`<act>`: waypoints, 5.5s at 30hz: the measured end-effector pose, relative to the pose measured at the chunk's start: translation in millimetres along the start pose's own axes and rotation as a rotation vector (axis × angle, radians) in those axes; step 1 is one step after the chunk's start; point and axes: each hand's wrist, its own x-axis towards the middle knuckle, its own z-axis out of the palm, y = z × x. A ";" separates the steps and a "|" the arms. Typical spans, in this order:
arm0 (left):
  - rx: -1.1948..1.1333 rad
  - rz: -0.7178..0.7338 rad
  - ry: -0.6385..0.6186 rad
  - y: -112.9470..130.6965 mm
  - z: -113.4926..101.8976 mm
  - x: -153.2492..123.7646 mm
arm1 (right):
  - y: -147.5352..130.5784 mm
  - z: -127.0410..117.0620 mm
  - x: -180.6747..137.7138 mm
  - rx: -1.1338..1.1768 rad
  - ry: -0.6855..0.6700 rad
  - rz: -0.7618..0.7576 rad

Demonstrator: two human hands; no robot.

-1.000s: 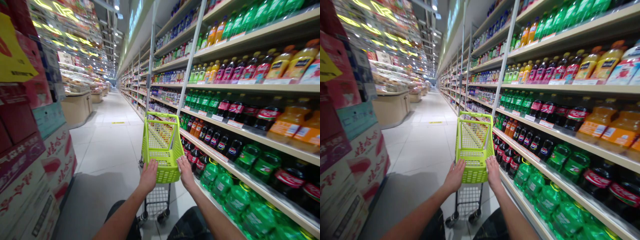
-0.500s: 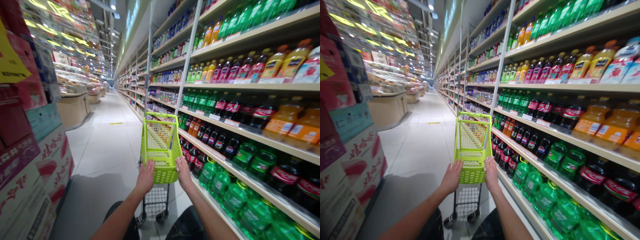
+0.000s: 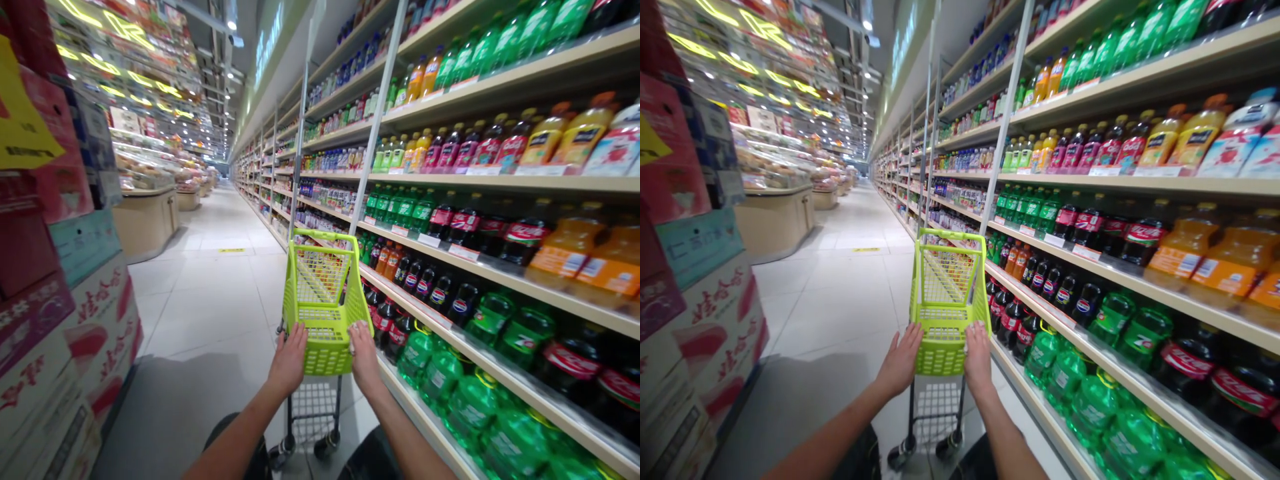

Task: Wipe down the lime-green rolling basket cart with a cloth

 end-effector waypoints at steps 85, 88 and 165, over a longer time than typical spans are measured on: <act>-0.040 0.029 -0.183 32.7 -44.4 12.1 | 40.4 -5.5 -4.6 -0.018 -0.094 0.084; -0.070 0.050 -0.184 51.7 -42.6 9.1 | 58.8 -13.7 7.1 -0.035 -0.121 0.137; 0.150 -0.355 0.482 -124.8 -110.0 -3.7 | -217.0 62.0 117.9 0.408 -0.187 -0.115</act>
